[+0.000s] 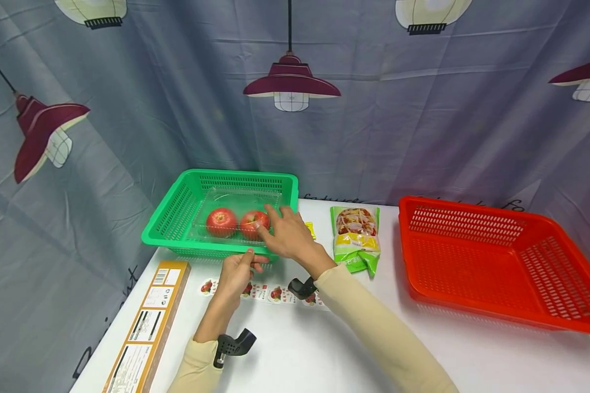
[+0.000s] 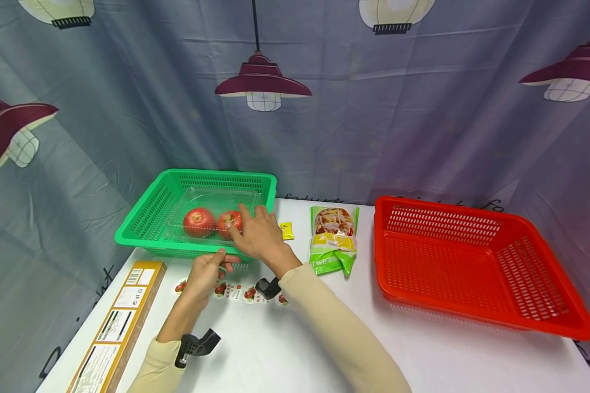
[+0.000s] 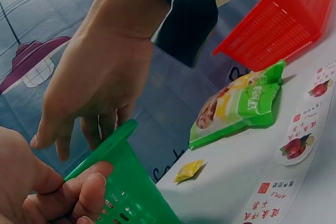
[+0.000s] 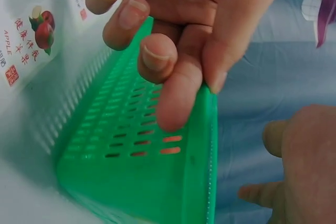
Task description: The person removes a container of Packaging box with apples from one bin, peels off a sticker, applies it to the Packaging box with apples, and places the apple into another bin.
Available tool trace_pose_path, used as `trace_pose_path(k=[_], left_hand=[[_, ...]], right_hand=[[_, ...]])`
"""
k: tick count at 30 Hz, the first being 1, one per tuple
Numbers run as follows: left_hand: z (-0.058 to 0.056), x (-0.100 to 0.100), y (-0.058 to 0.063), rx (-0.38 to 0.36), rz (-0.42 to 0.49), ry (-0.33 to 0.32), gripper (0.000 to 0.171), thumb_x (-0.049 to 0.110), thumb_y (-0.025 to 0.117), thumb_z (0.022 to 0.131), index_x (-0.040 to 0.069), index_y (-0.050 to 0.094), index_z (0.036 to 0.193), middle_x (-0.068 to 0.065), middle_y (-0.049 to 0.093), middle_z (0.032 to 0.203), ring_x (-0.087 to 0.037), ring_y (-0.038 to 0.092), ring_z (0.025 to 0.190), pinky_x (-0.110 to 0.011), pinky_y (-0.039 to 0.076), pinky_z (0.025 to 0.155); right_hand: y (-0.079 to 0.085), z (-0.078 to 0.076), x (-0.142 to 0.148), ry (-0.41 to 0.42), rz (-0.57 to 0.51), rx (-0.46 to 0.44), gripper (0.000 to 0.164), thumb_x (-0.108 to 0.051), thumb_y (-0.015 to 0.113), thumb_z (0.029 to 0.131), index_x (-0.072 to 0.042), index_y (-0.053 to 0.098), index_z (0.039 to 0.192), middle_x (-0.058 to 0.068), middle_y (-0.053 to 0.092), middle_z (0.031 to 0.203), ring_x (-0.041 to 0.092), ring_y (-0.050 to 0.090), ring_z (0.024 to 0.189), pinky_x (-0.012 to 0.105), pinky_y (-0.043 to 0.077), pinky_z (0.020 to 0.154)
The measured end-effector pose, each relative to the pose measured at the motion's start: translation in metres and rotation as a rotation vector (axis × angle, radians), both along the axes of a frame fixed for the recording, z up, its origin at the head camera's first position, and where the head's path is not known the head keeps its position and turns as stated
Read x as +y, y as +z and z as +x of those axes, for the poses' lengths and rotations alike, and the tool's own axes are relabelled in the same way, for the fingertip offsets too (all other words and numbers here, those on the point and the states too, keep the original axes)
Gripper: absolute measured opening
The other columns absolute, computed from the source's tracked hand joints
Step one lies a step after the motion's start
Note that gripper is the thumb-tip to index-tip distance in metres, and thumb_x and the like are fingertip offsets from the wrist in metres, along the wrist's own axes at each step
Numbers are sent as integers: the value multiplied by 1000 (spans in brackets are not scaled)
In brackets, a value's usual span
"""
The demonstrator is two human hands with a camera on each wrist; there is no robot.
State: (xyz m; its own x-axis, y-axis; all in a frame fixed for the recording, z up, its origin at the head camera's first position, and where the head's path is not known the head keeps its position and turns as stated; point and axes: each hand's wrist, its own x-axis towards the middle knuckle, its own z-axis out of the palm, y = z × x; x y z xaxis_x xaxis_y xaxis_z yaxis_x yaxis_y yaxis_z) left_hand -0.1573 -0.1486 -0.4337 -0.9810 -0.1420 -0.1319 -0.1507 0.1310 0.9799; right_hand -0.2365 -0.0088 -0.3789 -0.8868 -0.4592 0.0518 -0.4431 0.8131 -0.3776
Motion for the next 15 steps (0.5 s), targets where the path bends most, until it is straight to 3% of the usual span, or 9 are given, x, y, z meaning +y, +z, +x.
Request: trace_pose_path(k=[7,15], left_hand=[[1,-1,-1,-2,-1,11,46,24,41,106,-8,72,94,-3,59,71,-14,39,61,-25,27,51],[0,-1,-2,26,7,13,46,22,42,106,-3,73,85,-4,60,69,-14,40,60,-25,29,53]], right_hand=[[-6,0,-12,-6,44,-13,65,-52,40,102,-19,28,156,20,40,149,33,28,142,54,14,114],[-6,-2,-20,-12,37,-13,64,-52,39,102,-19,28,156,21,41,147,34,28,142,53,12,115]])
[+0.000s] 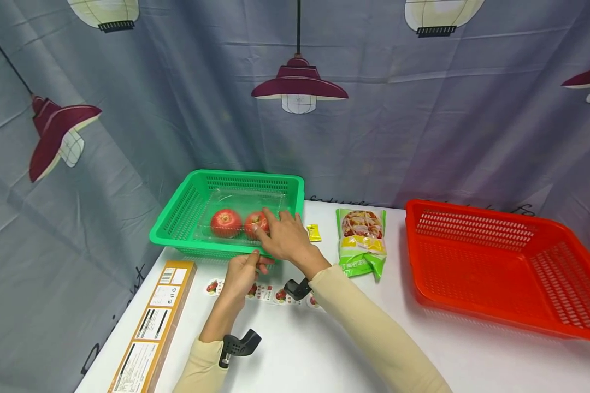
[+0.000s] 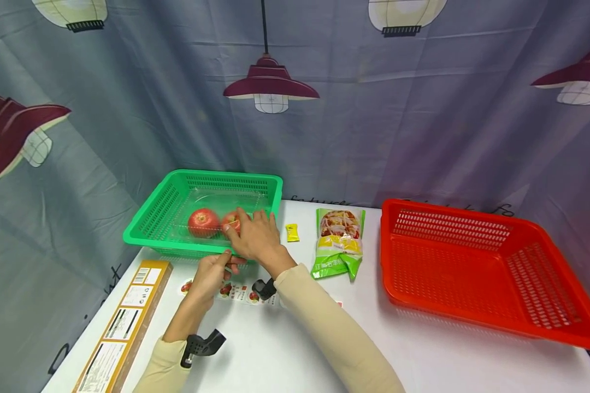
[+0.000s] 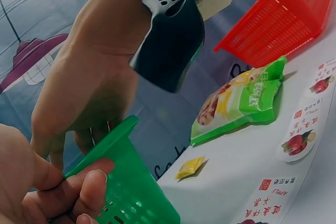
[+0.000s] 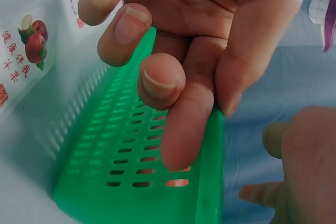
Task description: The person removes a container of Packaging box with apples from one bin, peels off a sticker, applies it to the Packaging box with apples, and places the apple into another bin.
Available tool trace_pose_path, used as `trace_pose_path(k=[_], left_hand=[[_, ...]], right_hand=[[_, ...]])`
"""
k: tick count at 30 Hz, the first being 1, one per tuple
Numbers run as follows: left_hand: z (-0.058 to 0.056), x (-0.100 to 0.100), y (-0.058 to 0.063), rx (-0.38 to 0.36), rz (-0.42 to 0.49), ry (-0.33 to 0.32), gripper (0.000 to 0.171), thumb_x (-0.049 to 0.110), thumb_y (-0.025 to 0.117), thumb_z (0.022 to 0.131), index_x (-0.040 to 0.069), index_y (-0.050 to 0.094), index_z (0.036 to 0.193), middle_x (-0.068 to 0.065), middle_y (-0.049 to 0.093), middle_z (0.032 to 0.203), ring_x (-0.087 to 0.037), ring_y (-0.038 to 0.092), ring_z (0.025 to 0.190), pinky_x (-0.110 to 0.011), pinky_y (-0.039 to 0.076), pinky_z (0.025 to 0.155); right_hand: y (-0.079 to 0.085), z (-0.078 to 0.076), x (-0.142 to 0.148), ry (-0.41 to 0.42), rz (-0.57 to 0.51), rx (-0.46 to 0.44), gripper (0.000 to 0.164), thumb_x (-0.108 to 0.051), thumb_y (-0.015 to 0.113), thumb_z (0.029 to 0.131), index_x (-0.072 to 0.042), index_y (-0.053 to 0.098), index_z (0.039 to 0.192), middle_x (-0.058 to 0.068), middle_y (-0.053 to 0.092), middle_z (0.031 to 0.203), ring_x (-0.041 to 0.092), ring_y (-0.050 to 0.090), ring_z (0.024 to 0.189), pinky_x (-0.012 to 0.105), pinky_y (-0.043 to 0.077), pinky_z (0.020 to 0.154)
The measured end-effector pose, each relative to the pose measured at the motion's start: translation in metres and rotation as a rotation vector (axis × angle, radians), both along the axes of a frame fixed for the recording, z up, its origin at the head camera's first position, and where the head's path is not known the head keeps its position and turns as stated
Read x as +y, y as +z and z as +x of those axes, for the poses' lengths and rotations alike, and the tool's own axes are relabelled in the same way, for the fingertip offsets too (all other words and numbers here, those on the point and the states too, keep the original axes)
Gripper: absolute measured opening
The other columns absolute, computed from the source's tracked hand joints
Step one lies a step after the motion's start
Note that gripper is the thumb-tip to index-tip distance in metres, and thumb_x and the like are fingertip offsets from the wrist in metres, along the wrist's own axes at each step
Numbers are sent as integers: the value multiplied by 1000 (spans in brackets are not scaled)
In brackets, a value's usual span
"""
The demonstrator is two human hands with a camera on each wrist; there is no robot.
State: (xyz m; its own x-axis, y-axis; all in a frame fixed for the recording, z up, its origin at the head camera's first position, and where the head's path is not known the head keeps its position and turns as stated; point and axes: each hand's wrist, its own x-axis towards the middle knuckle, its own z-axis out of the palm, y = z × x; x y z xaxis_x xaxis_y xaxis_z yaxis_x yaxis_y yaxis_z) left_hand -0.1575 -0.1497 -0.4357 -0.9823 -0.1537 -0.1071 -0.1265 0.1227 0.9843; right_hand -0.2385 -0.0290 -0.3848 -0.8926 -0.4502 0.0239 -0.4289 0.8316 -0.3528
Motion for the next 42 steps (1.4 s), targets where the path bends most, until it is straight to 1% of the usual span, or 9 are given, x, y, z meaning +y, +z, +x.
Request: trace_pose_path(k=[3,11,15,18,21,26,31,38,42], left_hand=[[0,0,-1,12,5,-2,46,21,42,106,-2,74,82,-5,60,68,-15,41,61,-25,31,55],[0,3,-1,5,23,-5,46,23,43,106,-6,73,87,-8,60,70,-17,44,63,-27,35,59],[-1,4,-1,3,31,-16,46,23,43,106,-6,73,87,-8,61,70,-21,47,65,-27,36,59],[-2,3,-2,6,26,-19,47,23,43,106,-8,73,89,-7,60,70,-24,47,67,-28,35,59],[-2,3,-1,5,22,-12,47,23,42,106,-10,72,92,-6,60,70,-25,46,67,-28,34,59],[-2,3,-1,-5,7,-15,47,22,40,106,-8,73,93,-5,61,69,-22,45,64,-26,32,56],[-2,3,-1,-9,1,-9,46,22,41,106,-7,74,92,-5,60,68,-21,42,61,-24,28,50],[-1,2,0,-18,8,-6,46,24,41,105,-5,75,92,-10,62,71,-13,38,56,-23,24,46],[-1,0,0,-17,3,-10,47,24,41,106,-6,74,94,-18,62,75,-14,39,57,-23,25,47]], right_hand=[[-1,-1,-4,-4,-1,2,64,-51,40,102,-19,28,156,22,40,147,35,28,141,53,13,115],[-4,-4,-13,1,-63,-21,67,-52,42,101,-14,29,155,27,40,145,39,28,141,53,14,114],[-5,-6,-18,-28,-155,-90,65,-44,45,102,-12,27,155,30,32,148,42,34,136,53,29,109],[-5,-9,-23,-69,-239,-127,66,-38,49,101,-10,26,155,32,27,150,46,44,127,52,41,100],[-5,-11,-27,-123,-305,-138,69,-34,55,99,-7,24,155,32,25,150,48,51,118,52,45,95],[-6,-15,-30,-217,-390,-156,71,-28,62,96,-7,27,153,33,29,146,48,53,116,52,46,93],[-4,-18,-31,-268,-459,-182,70,-27,65,95,-7,30,152,33,37,138,46,52,115,53,45,94],[-2,-19,-30,-246,-506,-219,69,-21,68,92,-12,35,153,21,49,142,41,40,132,51,39,102],[-3,-19,-29,-228,-591,-277,69,-14,70,89,-14,40,151,16,48,144,38,40,133,48,42,99]])
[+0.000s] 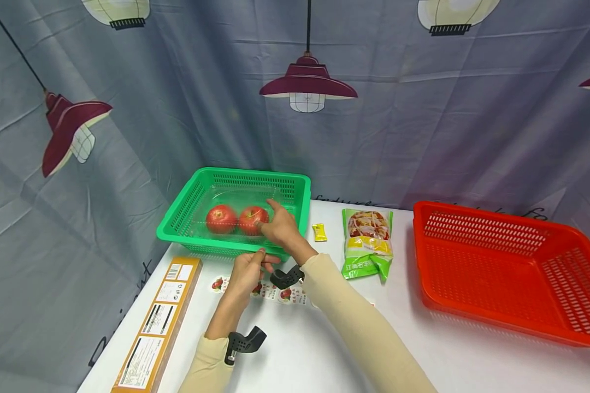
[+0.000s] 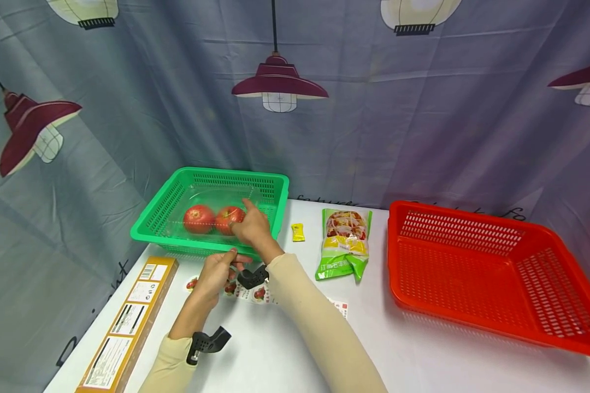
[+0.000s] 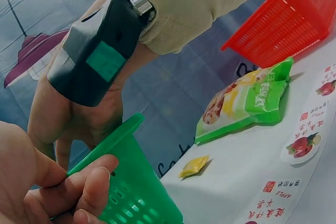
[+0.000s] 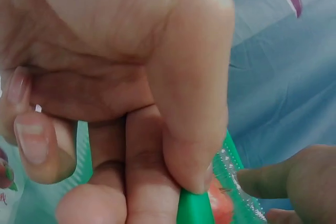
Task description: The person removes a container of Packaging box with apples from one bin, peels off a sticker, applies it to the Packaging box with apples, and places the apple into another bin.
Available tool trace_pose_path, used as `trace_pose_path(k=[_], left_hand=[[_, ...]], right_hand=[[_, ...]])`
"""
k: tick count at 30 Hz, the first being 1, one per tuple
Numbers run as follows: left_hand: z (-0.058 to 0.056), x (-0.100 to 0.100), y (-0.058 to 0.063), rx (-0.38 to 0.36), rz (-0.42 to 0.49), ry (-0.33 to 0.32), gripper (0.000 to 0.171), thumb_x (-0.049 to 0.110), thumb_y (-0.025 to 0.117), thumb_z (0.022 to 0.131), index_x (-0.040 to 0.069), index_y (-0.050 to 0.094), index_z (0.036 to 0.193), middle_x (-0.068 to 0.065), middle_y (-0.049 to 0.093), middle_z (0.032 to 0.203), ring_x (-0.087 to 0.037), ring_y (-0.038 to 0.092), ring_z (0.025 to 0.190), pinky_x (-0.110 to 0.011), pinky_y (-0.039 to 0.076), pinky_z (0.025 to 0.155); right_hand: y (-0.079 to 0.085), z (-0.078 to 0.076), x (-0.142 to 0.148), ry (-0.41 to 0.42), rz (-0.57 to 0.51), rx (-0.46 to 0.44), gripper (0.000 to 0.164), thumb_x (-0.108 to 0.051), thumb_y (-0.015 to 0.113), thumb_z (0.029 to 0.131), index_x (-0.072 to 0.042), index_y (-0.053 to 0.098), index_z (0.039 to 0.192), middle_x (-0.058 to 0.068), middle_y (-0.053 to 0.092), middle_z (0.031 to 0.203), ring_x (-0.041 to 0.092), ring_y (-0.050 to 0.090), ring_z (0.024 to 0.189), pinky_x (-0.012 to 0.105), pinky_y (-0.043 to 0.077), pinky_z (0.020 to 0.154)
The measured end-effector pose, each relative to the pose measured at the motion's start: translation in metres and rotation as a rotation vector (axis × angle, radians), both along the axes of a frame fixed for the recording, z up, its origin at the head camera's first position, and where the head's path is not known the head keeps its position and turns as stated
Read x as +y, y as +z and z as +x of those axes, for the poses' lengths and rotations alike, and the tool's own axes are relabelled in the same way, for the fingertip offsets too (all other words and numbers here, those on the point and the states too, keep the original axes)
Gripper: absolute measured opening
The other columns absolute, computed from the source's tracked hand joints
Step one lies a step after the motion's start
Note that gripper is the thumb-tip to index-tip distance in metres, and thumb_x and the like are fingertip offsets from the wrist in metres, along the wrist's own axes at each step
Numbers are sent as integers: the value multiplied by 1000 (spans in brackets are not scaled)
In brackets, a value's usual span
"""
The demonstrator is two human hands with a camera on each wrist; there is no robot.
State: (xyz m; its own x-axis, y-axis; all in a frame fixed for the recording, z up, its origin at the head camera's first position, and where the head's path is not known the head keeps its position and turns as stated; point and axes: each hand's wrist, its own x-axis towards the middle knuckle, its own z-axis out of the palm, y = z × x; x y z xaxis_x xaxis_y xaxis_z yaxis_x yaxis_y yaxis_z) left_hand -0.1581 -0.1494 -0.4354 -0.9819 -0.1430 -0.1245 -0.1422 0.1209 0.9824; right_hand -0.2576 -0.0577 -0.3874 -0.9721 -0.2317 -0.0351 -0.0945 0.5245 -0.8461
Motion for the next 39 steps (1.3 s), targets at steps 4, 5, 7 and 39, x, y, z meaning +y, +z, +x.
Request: trace_pose_path(k=[4,5,7,39], left_hand=[[0,0,0,-2,1,0,46,24,41,106,-6,74,94,-21,62,77,-13,37,54,-23,23,46],[0,0,0,-3,3,1,46,24,41,106,-5,75,94,-21,62,77,-12,35,53,-23,22,45],[0,0,0,-4,8,4,45,24,42,106,-4,75,93,-19,62,76,-11,33,51,-23,21,43],[1,2,0,11,1,22,45,23,43,105,-5,75,91,-3,58,67,-7,27,47,-23,20,43]], right_hand=[[-1,0,2,2,-102,-51,68,-9,67,87,-16,43,150,18,44,146,33,40,133,39,46,85],[-1,0,2,0,-122,-59,67,-8,66,88,-17,43,150,19,43,147,33,38,134,37,46,81],[-1,0,2,-12,-146,-63,64,-9,64,89,-18,44,150,20,40,148,33,36,135,36,44,75],[32,19,46,-46,-448,-50,56,-10,62,94,-27,49,146,4,44,57,16,47,47,29,45,51]])
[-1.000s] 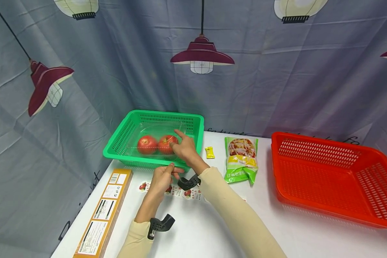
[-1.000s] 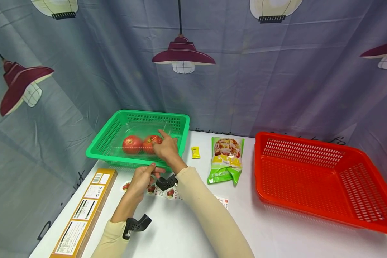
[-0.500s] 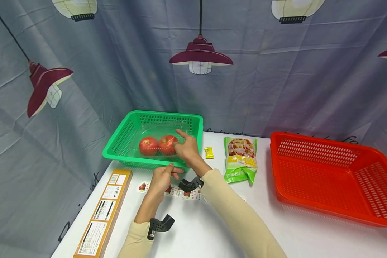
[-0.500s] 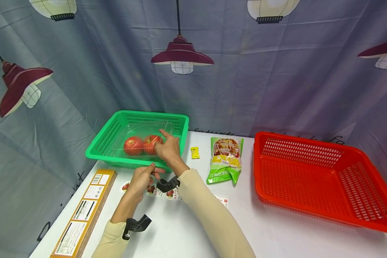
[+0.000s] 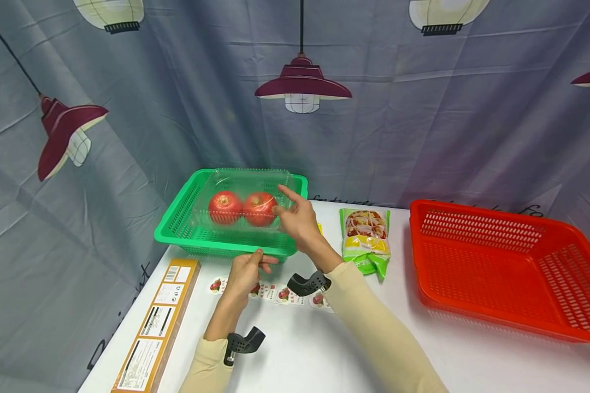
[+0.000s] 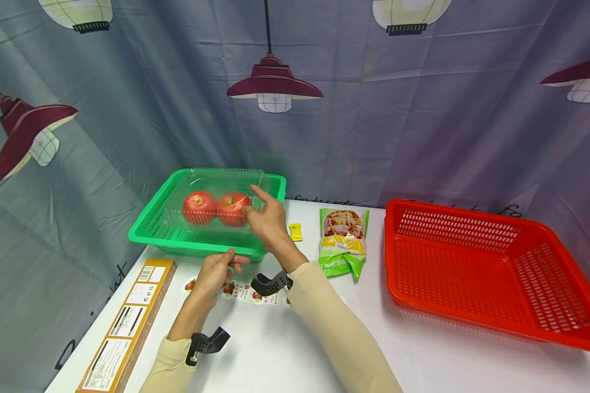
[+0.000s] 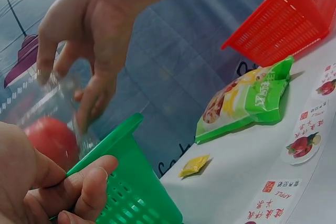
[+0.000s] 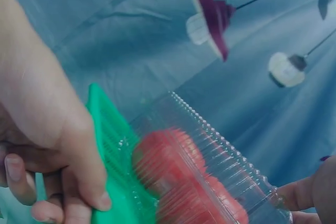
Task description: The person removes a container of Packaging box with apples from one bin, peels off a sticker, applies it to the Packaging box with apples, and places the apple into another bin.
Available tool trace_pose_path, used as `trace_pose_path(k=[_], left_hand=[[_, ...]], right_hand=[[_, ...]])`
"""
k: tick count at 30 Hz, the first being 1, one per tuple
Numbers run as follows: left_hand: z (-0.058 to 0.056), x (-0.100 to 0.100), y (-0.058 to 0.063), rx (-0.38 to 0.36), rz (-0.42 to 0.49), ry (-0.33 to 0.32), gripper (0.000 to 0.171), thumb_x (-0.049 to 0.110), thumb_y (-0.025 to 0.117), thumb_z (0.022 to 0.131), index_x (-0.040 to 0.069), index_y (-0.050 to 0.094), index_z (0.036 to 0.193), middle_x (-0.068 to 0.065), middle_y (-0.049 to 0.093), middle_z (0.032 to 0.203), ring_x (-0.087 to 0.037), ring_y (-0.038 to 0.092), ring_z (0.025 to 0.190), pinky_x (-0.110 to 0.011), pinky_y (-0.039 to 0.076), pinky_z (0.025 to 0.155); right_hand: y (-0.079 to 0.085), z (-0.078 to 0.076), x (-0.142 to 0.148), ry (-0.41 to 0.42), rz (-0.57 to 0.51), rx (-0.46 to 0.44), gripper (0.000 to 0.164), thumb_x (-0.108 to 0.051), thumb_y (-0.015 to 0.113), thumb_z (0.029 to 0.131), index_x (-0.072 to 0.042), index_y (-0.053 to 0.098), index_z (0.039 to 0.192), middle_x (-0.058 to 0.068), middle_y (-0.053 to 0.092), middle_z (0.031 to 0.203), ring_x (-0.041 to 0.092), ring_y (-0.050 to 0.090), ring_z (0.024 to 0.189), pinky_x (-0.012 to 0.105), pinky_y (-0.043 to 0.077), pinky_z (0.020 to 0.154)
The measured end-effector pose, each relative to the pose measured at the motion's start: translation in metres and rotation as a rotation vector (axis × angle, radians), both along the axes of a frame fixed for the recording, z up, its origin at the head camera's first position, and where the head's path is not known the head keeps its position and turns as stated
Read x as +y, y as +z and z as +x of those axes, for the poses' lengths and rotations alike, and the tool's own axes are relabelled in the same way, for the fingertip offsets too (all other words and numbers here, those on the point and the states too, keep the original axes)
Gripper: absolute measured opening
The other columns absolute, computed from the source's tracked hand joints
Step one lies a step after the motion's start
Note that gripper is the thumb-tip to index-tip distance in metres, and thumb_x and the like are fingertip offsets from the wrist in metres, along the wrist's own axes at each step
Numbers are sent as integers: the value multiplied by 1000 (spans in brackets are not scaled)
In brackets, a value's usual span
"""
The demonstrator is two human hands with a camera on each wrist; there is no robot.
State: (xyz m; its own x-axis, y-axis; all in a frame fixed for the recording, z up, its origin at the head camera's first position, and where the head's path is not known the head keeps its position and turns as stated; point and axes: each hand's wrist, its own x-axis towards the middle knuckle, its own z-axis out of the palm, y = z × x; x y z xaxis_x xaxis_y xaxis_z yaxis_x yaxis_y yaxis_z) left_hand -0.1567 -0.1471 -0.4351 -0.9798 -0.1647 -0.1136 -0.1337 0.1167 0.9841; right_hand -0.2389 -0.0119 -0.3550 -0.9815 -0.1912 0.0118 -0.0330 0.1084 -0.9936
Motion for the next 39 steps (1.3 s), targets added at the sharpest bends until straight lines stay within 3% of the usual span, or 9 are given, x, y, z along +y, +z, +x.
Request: trace_pose_path(k=[3,9,15,18,22,27,32,35,39], left_hand=[[0,0,0,-3,3,-7,45,23,43,106,-6,74,92,-2,58,68,-8,27,47,-23,20,43],[0,0,2,-18,0,-5,46,24,42,106,-4,75,92,-3,58,68,-10,30,49,-24,23,45],[-2,0,2,-17,10,-14,46,24,41,107,-3,75,91,-3,58,67,-10,31,50,-24,24,47],[-2,0,1,-14,7,-16,46,23,41,106,-5,74,92,-3,58,67,-10,32,51,-24,25,49],[0,0,0,-10,0,-14,45,22,41,106,-7,73,93,-3,57,68,-10,31,50,-24,25,50],[1,1,-2,32,2,-19,41,21,41,106,-5,71,97,-6,60,72,-12,38,53,-24,26,48],[2,1,-1,76,2,-10,28,31,44,105,10,60,96,-4,54,70,-14,40,55,-26,31,51],[3,1,0,60,18,6,24,27,53,101,10,60,84,0,47,61,-11,34,53,-26,31,51],[3,0,1,33,44,23,31,20,57,97,4,65,72,-1,56,59,-13,48,60,-27,39,56]], right_hand=[[6,5,12,12,-37,19,55,-10,62,94,-26,49,146,5,45,69,16,40,50,30,48,54],[16,17,36,17,-133,35,53,-8,62,93,-24,53,143,16,49,101,19,49,69,32,54,59],[23,31,62,13,-86,91,55,-5,61,93,-23,52,144,14,49,85,14,45,56,26,34,46],[27,37,75,21,-67,101,55,-4,59,93,-24,52,144,13,47,86,16,49,68,25,35,48],[29,48,94,23,-47,126,56,-2,58,93,-23,52,145,13,45,87,15,40,59,25,31,48],[28,66,123,14,-25,186,55,3,55,93,-16,51,145,16,44,91,19,47,61,25,43,61],[28,88,150,15,-23,201,55,5,55,94,-14,51,145,12,49,123,22,45,59,25,46,64],[28,102,162,2,-6,195,54,4,56,94,-14,51,145,13,50,118,18,40,55,24,41,55],[25,121,178,-2,36,182,53,0,58,96,-16,50,146,19,44,96,16,43,58,22,45,59]])
